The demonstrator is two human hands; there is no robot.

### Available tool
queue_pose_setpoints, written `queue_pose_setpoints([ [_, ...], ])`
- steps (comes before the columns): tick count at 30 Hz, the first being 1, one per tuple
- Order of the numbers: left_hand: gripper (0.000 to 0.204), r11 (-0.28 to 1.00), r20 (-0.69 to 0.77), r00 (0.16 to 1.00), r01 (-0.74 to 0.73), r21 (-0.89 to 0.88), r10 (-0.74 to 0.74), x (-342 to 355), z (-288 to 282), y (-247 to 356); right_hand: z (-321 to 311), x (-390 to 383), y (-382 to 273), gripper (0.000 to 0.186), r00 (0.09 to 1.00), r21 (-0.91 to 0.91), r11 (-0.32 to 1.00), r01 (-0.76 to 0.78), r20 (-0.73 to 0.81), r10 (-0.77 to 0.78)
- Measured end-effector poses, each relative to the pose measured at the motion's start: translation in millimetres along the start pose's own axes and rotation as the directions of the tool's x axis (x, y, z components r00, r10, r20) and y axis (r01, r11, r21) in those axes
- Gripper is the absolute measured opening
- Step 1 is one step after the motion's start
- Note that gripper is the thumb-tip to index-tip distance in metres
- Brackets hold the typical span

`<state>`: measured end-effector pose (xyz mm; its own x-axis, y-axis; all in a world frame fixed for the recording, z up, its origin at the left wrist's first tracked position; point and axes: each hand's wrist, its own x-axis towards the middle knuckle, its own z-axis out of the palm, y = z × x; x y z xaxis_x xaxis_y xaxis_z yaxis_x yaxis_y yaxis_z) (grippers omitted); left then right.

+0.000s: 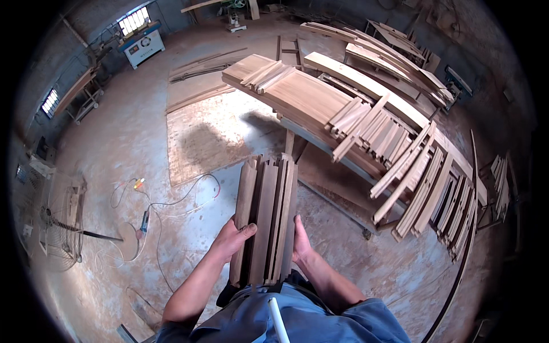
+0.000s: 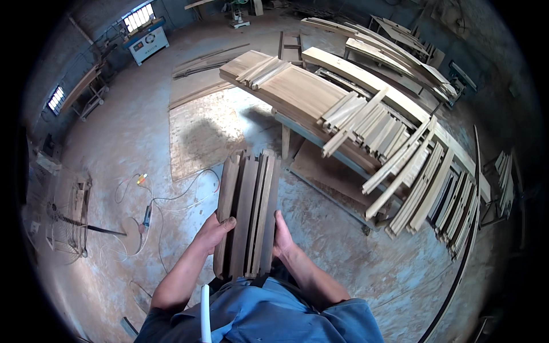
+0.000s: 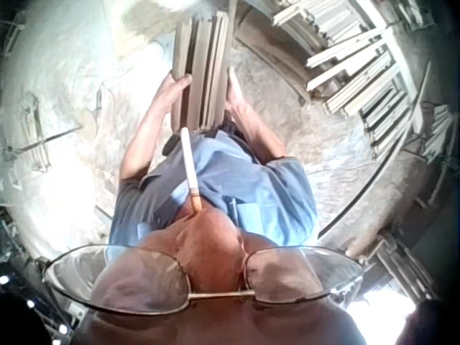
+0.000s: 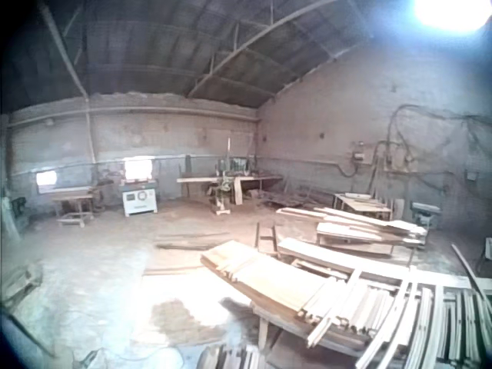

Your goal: The person uses a yellow utility knife to trim a small wooden piece on a cluttered workbench, then walks across the workshop and stacks several thin wooden slats on a table. The person handles the knife and wood directly without additional tools.

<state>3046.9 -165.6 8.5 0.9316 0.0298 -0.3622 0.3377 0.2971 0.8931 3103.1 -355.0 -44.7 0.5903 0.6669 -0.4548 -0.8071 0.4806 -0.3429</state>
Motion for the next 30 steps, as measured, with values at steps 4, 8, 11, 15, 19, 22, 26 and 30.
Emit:
queue_pose_setpoints([
  [4,0.065,0.994,0.058,0.998,-0.024,0.109,0.018,95.7,-23.6,53.5,8.7,83.5,-46.6,0.084,0.997,0.073,0.995,0.066,0.023,-0.068],
  [8,0.066,0.979,0.203,0.977,-0.105,0.172,0.069,191.0,-51.3,86.0,23.5,154.4,-85.9,0.086,0.981,0.174,0.966,0.193,-0.023,-0.192],
  [11,0.076,0.984,0.330,0.943,-0.083,0.158,0.026,257.7,-58.2,113.7,35.6,192.5,-112.2,0.094,0.934,0.108,0.930,0.352,-0.102,-0.342],
  [15,0.079,0.987,0.417,0.909,-0.050,0.153,-0.019,334.0,-56.8,141.3,43.9,236.3,-155.8,0.091,0.885,0.121,0.883,0.454,-0.169,-0.433],
  [19,0.077,0.984,0.512,0.857,-0.040,0.174,-0.056,407.4,-54.1,153.6,31.1,274.3,-192.4,0.090,0.848,0.132,0.839,0.528,-0.140,-0.512],
  [22,0.072,0.978,0.551,0.831,-0.039,0.203,-0.081,460.9,-45.5,165.3,25.7,305.8,-232.1,0.095,0.824,0.121,0.819,0.560,-0.183,-0.536],
  [26,0.071,0.925,0.482,0.837,0.070,0.374,-0.259,524.1,-46.6,178.5,13.2,331.1,-262.8,0.099,0.843,0.211,0.817,0.538,-0.160,-0.514],
  [30,0.073,0.744,0.257,0.964,-0.121,0.657,-0.070,582.1,-36.6,196.0,20.7,342.9,-289.5,0.103,0.856,0.273,0.813,0.515,-0.211,-0.472],
])
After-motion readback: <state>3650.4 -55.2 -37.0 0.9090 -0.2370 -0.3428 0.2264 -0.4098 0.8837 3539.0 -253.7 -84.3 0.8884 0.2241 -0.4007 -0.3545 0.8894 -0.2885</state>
